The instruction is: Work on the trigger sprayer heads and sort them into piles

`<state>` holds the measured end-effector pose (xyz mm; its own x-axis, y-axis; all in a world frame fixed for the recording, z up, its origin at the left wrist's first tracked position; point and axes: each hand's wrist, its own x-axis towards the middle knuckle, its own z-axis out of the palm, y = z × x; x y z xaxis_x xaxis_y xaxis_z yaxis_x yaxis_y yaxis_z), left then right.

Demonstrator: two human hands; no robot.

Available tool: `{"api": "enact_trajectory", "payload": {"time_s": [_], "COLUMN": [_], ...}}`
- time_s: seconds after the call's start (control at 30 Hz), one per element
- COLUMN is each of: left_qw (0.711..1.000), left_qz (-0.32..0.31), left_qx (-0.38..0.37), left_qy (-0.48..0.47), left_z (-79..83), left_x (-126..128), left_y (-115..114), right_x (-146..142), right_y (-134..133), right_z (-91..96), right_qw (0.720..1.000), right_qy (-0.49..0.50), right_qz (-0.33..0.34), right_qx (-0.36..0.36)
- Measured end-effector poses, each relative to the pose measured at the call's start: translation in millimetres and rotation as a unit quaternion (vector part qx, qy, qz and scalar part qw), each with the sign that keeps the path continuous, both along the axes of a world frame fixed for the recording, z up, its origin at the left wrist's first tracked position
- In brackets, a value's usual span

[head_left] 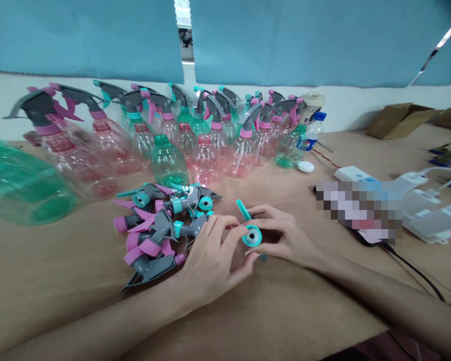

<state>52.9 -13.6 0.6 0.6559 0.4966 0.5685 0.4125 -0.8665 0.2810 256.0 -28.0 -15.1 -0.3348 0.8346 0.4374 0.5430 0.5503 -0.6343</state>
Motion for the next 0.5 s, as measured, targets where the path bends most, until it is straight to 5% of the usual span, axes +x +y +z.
{"api": "enact_trajectory", "payload": {"time_s": [0.5], "left_qw": [0.999], "left_qz": [-0.007], "left_qx": [-0.031], "left_qy": [0.029], "left_z": [-3.2], "left_x": [-0.9], "left_y": [0.5], "right_x": [2.5], "right_y": [2.3], "right_z": [-4.2], "right_qw": [1.000], "right_qy": [-0.015], "right_qz": [0.002], "right_qx": [0.000]}}
